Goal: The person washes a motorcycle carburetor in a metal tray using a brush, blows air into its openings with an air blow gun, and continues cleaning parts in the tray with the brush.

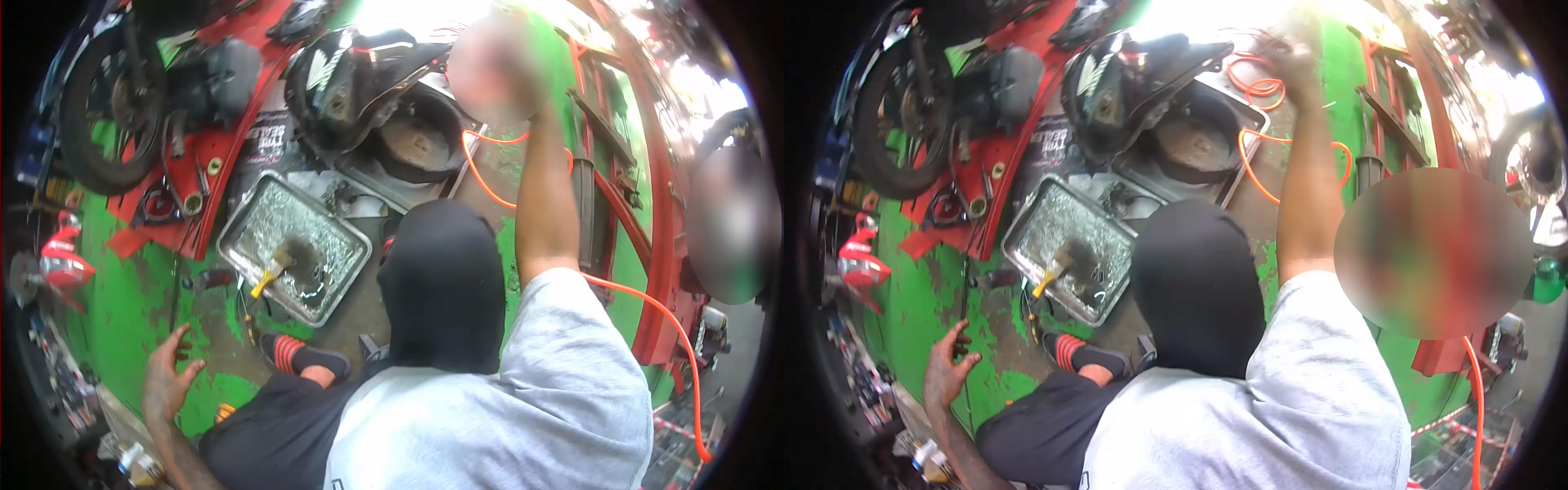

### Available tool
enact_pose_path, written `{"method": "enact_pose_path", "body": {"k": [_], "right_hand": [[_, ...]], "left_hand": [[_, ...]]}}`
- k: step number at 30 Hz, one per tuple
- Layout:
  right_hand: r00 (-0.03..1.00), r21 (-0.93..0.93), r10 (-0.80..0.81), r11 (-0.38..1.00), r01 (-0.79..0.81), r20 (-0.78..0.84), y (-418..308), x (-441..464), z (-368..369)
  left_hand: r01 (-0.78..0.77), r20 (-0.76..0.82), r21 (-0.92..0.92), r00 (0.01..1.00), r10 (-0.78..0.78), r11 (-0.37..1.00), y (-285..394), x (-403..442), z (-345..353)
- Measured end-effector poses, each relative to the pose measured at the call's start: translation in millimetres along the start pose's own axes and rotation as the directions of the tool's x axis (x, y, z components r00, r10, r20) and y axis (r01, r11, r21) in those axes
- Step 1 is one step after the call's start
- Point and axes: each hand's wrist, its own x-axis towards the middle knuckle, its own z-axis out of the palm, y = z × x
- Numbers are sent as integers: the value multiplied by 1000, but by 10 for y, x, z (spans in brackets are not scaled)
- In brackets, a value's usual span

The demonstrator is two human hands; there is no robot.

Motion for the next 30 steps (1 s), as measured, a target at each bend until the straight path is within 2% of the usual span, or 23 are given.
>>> {"method": "enact_pose_path", "body": {"k": [1, 2, 3, 4, 5, 6, 8, 10, 11, 13, 14, 15, 16, 18, 20, 21, 23, 24, 26, 27, 29, 30], "right_hand": [[972, -33, 233, 972, -232, 39, -27, -76, 547], [998, -161, -66, 985, 63, -11, 70, -246, 669], [970, 431, 240, 879, -204, -30, 33, -219, 820], [869, 703, 493, 601, -381, 49, 72, -100, 901], [712, 863, 670, 215, -458, 211, 162, -26, 969], [696, 857, 683, 206, -473, 220, 323, 24, 1079], [605, 844, 790, 389, -369, -99, 700, 370, 1246], [493, 786, 843, 450, -424, -217, 1263, 708, 1393], [487, 784, 847, 445, -432, -213, 1544, 814, 1438], [627, 635, 774, 527, -564, -86, 2074, 963, 1532], [626, 634, 776, 523, -570, -78, 2270, 969, 1634], [748, 389, 662, 677, -625, 50, 2437, 973, 1756], [810, 133, 546, 805, -578, 216, 2553, 999, 1892], [797, -66, 475, 871, -488, 375, 2667, 873, 2217], [710, -174, 503, 856, -487, 493, 2585, 824, 2384], [709, -164, 496, 859, -486, 501, 2634, 853, 2552], [647, -227, 524, 843, -488, 553, 2754, 833, 2894], [647, -211, 511, 848, -485, 566, 2818, 805, 3101], [667, -309, 540, 842, -443, 514, 2956, 745, 3510], [666, -296, 536, 843, -448, 518, 3107, 666, 3740], [649, -343, 551, 834, -432, 524, 3312, 560, 4115], [654, -335, 548, 836, -434, 521, 3103, 608, 3989]], "left_hand": [[11, -14, 103, 1000, -9, 995, -65, 57, -9], [-5, -14, 117, 1000, 7, 993, -128, 116, -13], [-21, -7, 243, 1000, 24, 970, -159, 188, -40], [-31, -6, 357, 999, 36, 933, -179, 280, -36], [-42, 5, 366, 999, 43, 930, -101, 370, -55], [-33, 35, 389, 999, 21, 920, -5, 444, -125], [-26, 52, 417, 999, 5, 909, 157, 644, -248], [46, 93, 415, 991, -93, 908, 262, 880, -326], [43, 98, 423, 991, -93, 905, 303, 995, -353], [81, 137, 455, 978, -160, 887, 338, 1206, -409], [83, 141, 460, 976, -165, 884, 268, 1319, -424], [86, 146, 434, 976, -164, 897, 141, 1459, -406], [91, 145, 407, 976, -163, 909, 47, 1579, -376], [102, 163, 418, 969, -185, 903, -34, 1774, -324], [136, 154, 402, 965, -213, 906, 84, 1910, -277], [147, 149, 408, 963, -225, 901, 36, 1959, -258], [113, 269, 449, 929, -254, 887, -85, 1996, -243], [234, 298, 429, 875, -382, 872, 129, 2041, -264], [288, 285, 448, 851, -441, 846, 17, 2034, -263], [321, 286, 459, 829, -480, 828, -93, 2023, -261], [313, 312, 465, 817, -484, 828, -268, 1970, -306], [210, 325, 368, 884, -337, 906, -316, 1949, -295]]}}
